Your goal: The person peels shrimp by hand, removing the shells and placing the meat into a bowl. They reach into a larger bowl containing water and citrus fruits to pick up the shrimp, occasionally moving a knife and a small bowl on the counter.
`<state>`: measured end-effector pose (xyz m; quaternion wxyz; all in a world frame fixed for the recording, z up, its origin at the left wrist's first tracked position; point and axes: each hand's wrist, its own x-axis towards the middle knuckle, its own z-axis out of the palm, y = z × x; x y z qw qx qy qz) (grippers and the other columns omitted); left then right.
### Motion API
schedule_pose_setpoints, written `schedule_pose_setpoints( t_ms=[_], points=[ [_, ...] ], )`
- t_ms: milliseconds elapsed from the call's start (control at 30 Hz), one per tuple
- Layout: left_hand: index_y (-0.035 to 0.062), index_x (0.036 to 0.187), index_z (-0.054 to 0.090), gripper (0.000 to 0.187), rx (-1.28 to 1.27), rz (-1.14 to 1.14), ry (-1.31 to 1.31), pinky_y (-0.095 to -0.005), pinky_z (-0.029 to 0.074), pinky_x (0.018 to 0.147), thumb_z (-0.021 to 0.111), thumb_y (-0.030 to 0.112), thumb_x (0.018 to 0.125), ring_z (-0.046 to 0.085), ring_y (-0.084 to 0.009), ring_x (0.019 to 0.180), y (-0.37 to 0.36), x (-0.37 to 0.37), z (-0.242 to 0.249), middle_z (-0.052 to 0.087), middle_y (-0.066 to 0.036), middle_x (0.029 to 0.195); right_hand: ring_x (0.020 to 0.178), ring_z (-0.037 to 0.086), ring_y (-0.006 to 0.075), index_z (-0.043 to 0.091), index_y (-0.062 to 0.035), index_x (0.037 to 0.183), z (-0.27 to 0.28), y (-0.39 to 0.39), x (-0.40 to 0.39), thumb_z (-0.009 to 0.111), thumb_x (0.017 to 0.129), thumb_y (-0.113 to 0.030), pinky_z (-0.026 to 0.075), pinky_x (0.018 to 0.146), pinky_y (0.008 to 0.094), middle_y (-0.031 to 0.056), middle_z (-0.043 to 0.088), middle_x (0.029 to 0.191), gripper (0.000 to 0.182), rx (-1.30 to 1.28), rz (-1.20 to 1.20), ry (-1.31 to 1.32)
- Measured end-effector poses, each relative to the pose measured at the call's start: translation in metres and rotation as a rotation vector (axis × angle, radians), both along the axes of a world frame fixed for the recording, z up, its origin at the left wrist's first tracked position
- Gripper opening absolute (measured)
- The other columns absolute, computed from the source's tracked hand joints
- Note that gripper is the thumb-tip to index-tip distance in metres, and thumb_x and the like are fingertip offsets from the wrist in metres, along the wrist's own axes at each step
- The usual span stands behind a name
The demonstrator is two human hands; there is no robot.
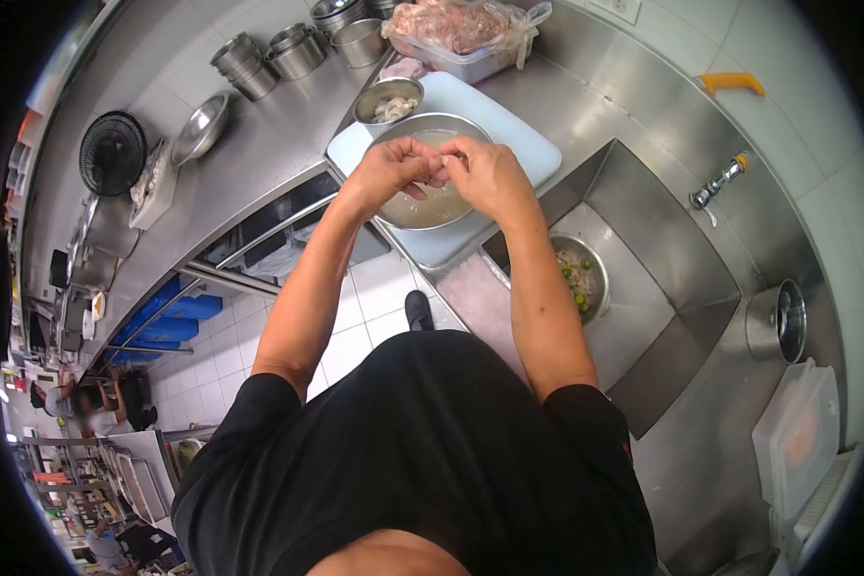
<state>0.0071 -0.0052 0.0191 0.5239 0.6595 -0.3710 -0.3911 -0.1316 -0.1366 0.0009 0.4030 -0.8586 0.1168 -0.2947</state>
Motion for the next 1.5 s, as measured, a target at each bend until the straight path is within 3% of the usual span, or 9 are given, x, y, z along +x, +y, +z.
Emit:
schedule_pose_setpoints(
  t_ms=[167, 267, 433, 633, 767, 967, 1067, 1267, 1500],
  points=[
    [0.0037, 0.104, 0.059, 0.022, -0.068, -0.025, 0.083, -0.0255, 0.054, 0.068, 0.067, 0.020, 0.092, 0.068, -0.0136, 0.085, 0.001, 0.003, -0.004, 0.071, -0.008, 0.095, 0.077, 0.070, 0.0278, 0.067, 0.0003, 0.104, 0.004, -0.001, -0.001, 0.056, 0.089, -0.011, 0.054, 0.070, 0.0362, 0.0165, 0.071, 0.086, 0.022, 0.076, -0.034, 0.019],
    [0.0055, 0.109, 0.056, 0.021, -0.188, -0.048, 0.247, -0.0256, 0.054, 0.070, 0.064, 0.019, 0.094, 0.068, -0.0140, 0.088, 0.002, 0.002, -0.008, 0.070, -0.008, 0.099, 0.077, 0.069, 0.0221, 0.066, 0.0000, 0.107, -0.001, -0.007, 0.000, 0.055, 0.090, -0.011, 0.053, 0.071, 0.0345, 0.0142, 0.071, 0.084, 0.024, 0.292, 0.010, 0.009],
    [0.0062, 0.124, 0.050, 0.028, -0.338, 0.069, 0.421, -0.0264, 0.053, 0.073, 0.057, 0.014, 0.098, 0.067, -0.0151, 0.092, -0.003, -0.009, -0.016, 0.069, -0.008, 0.102, 0.082, 0.066, 0.0189, 0.067, -0.0007, 0.107, -0.002, -0.002, -0.002, 0.061, 0.090, -0.015, 0.052, 0.073, 0.0334, 0.0139, 0.068, 0.092, 0.022, 0.245, 0.043, -0.135],
    [0.0103, 0.144, 0.046, 0.047, -0.207, 0.023, -0.113, -0.0276, 0.053, 0.074, 0.049, 0.012, 0.098, 0.066, -0.0136, 0.090, -0.007, -0.029, -0.018, 0.069, -0.006, 0.100, 0.076, 0.063, 0.0236, 0.067, 0.0000, 0.099, -0.006, -0.007, 0.000, 0.070, 0.087, -0.021, 0.051, 0.072, 0.0350, 0.0137, 0.065, 0.090, 0.024, 0.117, -0.049, -0.079],
    [0.0084, 0.141, 0.052, 0.046, -0.150, 0.072, -0.146, -0.0237, 0.051, 0.073, 0.057, 0.022, 0.098, 0.063, -0.0105, 0.096, -0.004, -0.031, -0.014, 0.068, -0.004, 0.103, 0.074, 0.063, 0.0261, 0.067, -0.0005, 0.095, -0.011, -0.004, 0.005, 0.070, 0.087, -0.020, 0.051, 0.070, 0.0372, 0.0138, 0.065, 0.088, 0.021, 0.144, -0.114, -0.081],
    [0.0024, 0.118, 0.066, 0.038, -0.116, 0.203, -0.082, -0.0214, 0.044, 0.063, 0.067, 0.031, 0.093, 0.058, -0.0081, 0.078, -0.003, -0.019, -0.016, 0.067, -0.001, 0.091, 0.080, 0.063, 0.0319, 0.066, -0.0018, 0.090, -0.018, 0.003, 0.008, 0.069, 0.086, -0.017, 0.050, 0.072, 0.0413, 0.0153, 0.064, 0.085, 0.016, -0.130, -0.157, -0.185],
    [0.0044, 0.105, 0.067, 0.030, -0.133, 0.227, -0.056, -0.0227, 0.043, 0.061, 0.067, 0.032, 0.093, 0.053, -0.0065, 0.073, -0.005, -0.016, -0.018, 0.064, 0.002, 0.083, 0.082, 0.062, 0.0338, 0.066, -0.0024, 0.089, -0.010, 0.007, 0.004, 0.069, 0.085, -0.017, 0.049, 0.074, 0.0419, 0.0157, 0.064, 0.086, 0.016, -0.065, -0.134, -0.121],
    [0.0083, 0.102, 0.065, 0.025, -0.276, 0.221, 0.323, -0.0236, 0.042, 0.062, 0.067, 0.032, 0.093, 0.055, -0.0072, 0.074, -0.010, -0.012, -0.026, 0.058, 0.004, 0.081, 0.080, 0.061, 0.0343, 0.068, -0.0027, 0.093, -0.011, 0.003, 0.003, 0.068, 0.087, -0.019, 0.049, 0.073, 0.0417, 0.0154, 0.063, 0.084, 0.017, -0.010, -0.076, -0.082],
    [0.0094, 0.101, 0.064, 0.023, -0.293, 0.168, 0.515, -0.0235, 0.045, 0.061, 0.065, 0.032, 0.094, 0.056, -0.0086, 0.075, -0.014, -0.012, -0.025, 0.057, 0.003, 0.083, 0.076, 0.059, 0.0305, 0.068, -0.0013, 0.093, -0.008, 0.005, -0.004, 0.065, 0.089, -0.018, 0.048, 0.070, 0.0378, 0.0138, 0.061, 0.083, 0.017, -0.036, 0.014, -0.084]
  ],
)
